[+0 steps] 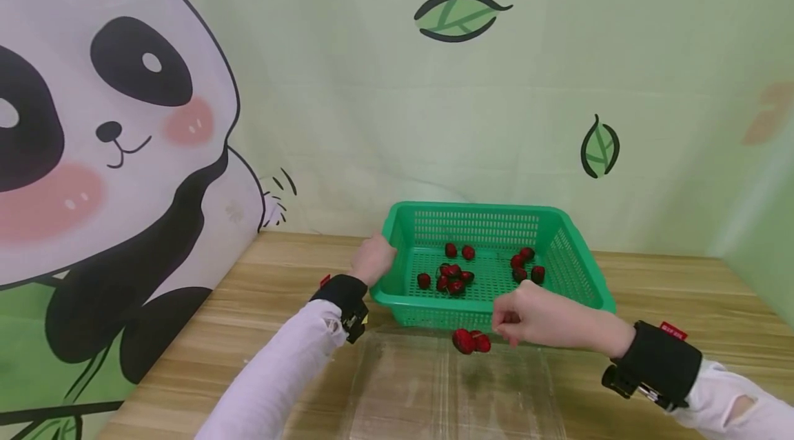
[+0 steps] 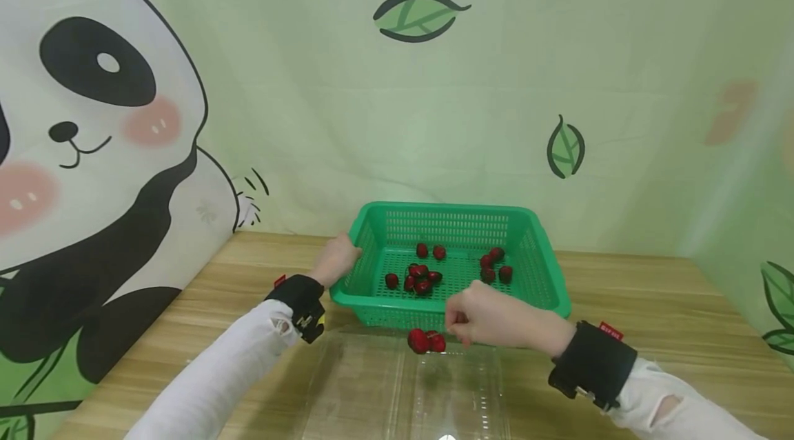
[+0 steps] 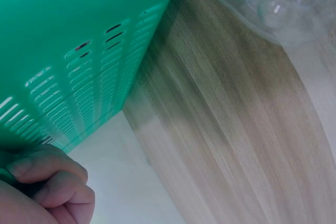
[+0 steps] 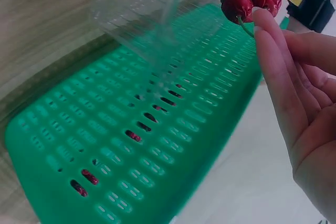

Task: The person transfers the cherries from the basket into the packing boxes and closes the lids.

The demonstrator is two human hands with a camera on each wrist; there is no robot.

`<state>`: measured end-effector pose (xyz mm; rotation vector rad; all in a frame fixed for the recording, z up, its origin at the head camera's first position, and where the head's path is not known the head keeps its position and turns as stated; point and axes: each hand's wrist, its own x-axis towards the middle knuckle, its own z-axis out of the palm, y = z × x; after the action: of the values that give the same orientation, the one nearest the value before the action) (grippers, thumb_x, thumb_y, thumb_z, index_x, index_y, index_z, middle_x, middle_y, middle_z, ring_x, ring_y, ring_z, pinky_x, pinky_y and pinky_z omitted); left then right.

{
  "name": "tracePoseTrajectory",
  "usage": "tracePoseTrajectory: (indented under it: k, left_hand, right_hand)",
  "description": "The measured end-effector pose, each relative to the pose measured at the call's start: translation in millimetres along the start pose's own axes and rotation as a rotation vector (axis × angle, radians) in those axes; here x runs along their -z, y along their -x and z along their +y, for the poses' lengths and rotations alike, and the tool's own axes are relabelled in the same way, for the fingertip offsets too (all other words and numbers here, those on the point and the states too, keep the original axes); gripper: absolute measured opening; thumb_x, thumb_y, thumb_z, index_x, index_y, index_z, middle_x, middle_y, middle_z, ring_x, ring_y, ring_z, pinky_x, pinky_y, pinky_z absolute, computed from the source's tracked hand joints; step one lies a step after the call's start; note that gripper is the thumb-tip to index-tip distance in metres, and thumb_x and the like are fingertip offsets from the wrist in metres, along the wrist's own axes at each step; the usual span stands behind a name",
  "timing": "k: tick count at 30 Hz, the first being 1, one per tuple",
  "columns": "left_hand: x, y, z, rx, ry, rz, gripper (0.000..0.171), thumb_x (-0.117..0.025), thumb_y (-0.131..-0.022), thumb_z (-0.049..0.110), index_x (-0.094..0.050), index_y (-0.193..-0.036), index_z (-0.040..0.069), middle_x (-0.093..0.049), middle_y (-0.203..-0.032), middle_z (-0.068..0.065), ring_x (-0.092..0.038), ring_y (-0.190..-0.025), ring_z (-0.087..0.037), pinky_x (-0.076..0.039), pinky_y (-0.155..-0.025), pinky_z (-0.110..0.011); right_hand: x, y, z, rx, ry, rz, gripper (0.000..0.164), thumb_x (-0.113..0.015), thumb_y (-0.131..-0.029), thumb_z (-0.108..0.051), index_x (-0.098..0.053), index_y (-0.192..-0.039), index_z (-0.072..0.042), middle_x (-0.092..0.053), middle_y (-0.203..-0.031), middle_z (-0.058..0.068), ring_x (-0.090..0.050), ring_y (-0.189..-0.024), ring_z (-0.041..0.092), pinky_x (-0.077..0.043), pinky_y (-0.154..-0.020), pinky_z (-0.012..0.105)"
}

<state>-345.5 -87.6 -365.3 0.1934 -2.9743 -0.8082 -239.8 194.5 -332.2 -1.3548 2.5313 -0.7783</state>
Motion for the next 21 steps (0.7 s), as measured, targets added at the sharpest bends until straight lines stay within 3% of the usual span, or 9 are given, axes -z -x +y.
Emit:
tracePoseTrajectory:
  k: [8,21]
  left_hand:
    - [0.4,0.8,0.1,-0.006,0.008,0.005,0.044,-0.056,-0.102,0.020,-0.054,-0.133,-0.012,-0.068,-0.124,-0.029,-0.068,-0.113,-0.040,-0.057,-0.089,-0.051]
    - [0.4,1.8,2.2,0.011,0.001,0.006,0.041,-0.057,-0.103,0.022,-0.056,-0.130,-0.009,-0.068,-0.124,-0.027,-0.069,-0.113,-0.039,-0.057,-0.089,-0.050]
  right_hand:
    - [-10,-2,7,0.018,0.034,-0.017,0.019,-0.062,-0.098,0.002,-0.068,-0.083,-0.007,-0.068,-0.067,-0.004,-0.059,-0.059,0.000,-0.042,-0.058,0.017]
    - [-17,-1,10,0.032,0.093,-0.029,0.019,-0.061,-0.096,0.006,-0.070,-0.084,-0.006,-0.067,-0.066,-0.004,-0.057,-0.058,-0.002,-0.044,-0.059,0.016]
